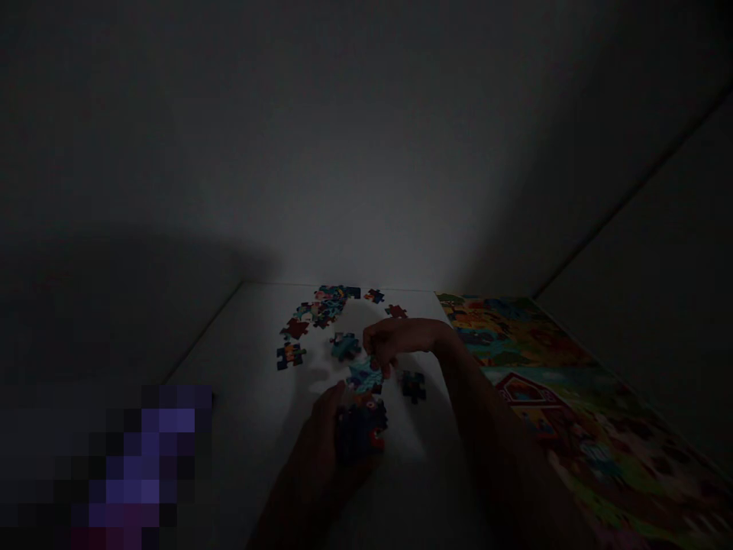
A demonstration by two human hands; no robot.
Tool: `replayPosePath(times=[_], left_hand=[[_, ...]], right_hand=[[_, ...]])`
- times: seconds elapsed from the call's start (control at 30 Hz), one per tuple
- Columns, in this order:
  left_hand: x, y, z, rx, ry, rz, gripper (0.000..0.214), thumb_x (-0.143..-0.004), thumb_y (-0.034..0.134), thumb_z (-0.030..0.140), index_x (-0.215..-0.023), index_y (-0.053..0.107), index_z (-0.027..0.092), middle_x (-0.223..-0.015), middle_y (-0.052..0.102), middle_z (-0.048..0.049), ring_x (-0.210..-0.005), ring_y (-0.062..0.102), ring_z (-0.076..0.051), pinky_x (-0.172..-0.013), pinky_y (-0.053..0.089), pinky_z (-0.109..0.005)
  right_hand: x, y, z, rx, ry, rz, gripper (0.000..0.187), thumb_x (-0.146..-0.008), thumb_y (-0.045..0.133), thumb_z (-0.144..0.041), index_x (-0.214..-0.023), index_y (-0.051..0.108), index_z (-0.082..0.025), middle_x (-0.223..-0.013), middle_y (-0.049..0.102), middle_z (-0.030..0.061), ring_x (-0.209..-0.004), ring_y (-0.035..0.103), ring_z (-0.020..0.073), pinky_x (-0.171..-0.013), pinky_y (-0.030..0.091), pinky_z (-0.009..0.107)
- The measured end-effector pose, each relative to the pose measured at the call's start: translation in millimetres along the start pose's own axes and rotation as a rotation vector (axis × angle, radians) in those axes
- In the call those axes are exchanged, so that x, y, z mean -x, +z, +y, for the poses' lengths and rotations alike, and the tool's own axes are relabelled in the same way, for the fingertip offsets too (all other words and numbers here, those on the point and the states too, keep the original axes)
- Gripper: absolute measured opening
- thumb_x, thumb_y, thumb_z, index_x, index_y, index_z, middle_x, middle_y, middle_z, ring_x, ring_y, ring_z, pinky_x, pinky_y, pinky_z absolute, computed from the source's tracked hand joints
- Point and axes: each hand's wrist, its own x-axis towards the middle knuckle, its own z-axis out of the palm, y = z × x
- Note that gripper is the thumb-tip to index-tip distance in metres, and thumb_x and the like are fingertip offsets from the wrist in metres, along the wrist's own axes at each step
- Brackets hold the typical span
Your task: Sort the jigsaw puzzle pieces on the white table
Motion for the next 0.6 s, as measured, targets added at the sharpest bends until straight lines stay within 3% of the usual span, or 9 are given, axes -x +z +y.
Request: replayPosePath(times=[0.1, 0.2, 0.3, 0.4, 0.43, 0.5, 0.6], left_hand=[[0, -0.9, 3, 0.02, -0.001, -0.006, 0.09, -0.083, 0.067, 0.034, -0.154, 0.012, 0.024, -0.149, 0.039, -0.0171, -0.133, 0.046, -0.032, -0.105, 0.046, -0.05], [0, -1.6, 5, -0.039, 0.073, -0.025, 0.078, -0.085, 0.066, 0.032, -0.152, 0.025, 0.03, -0.157, 0.029, -0.0116, -0.14, 0.037, -0.032, -0.11, 0.041, -0.051], [-1, -2.9, 7, -0.116, 0.133, -0.072, 0.063, -0.089, 0.061, 0.031, -0.148, 0.037, 0.032, -0.154, 0.038, -0.0083, -0.138, 0.04, -0.032, -0.111, 0.04, -0.052], [-1, -4.9, 9, -0.163, 0.182, -0.091, 0.056, -0.092, 0.058, 0.032, -0.146, 0.043, 0.032, -0.148, 0.047, -0.0072, -0.135, 0.044, -0.03, -0.112, 0.039, -0.051], [-1, -5.2, 9, -0.175, 0.191, -0.089, 0.056, -0.092, 0.059, 0.033, -0.145, 0.044, 0.032, -0.149, 0.046, -0.0068, -0.135, 0.044, -0.03, -0.111, 0.04, -0.051], [-1, -4.9, 9, -0.194, 0.204, -0.065, 0.057, -0.091, 0.061, 0.034, -0.146, 0.043, 0.034, -0.151, 0.044, -0.0064, -0.137, 0.043, -0.03, -0.111, 0.04, -0.052], [-1, -2.7, 6, -0.207, 0.225, -0.037, 0.057, -0.092, 0.06, 0.033, -0.146, 0.042, 0.035, -0.151, 0.044, -0.0061, -0.135, 0.044, -0.03, -0.11, 0.042, -0.053]], right_hand=[[13, 29, -2, -0.029, -0.017, 0.006, 0.023, -0.071, 0.067, -0.022, -0.091, 0.056, -0.018, -0.072, 0.066, -0.0028, -0.06, 0.065, 0.0125, -0.055, 0.043, 0.021], [24, 57, 6, -0.065, -0.025, 0.074, 0.021, -0.071, 0.064, -0.017, -0.091, 0.058, -0.019, -0.075, 0.063, -0.0031, -0.061, 0.061, 0.0106, -0.056, 0.042, 0.021], [25, 67, 15, 0.01, -0.094, 0.138, 0.019, -0.068, 0.065, -0.014, -0.086, 0.061, -0.019, -0.077, 0.062, -0.0024, -0.071, 0.058, 0.0118, -0.064, 0.045, 0.022], [5, 47, 19, 0.171, -0.068, 0.258, 0.017, -0.074, 0.062, -0.015, -0.09, 0.065, -0.017, -0.083, 0.065, 0.0005, -0.075, 0.06, 0.0138, -0.067, 0.047, 0.024], [-6, 36, 19, 0.243, -0.017, 0.361, 0.018, -0.077, 0.058, -0.015, -0.094, 0.066, -0.017, -0.085, 0.067, 0.0019, -0.075, 0.061, 0.0143, -0.068, 0.049, 0.024], [-34, 11, 19, 0.47, 0.128, 0.699, 0.025, -0.082, 0.052, -0.014, -0.101, 0.068, -0.016, -0.095, 0.07, 0.0052, -0.083, 0.064, 0.0159, -0.075, 0.051, 0.026], [-77, -20, 18, 0.608, 0.185, 0.907, 0.04, -0.086, 0.044, -0.013, -0.121, 0.064, -0.016, -0.122, 0.066, 0.0119, -0.109, 0.06, 0.0209, -0.093, 0.047, 0.031]])
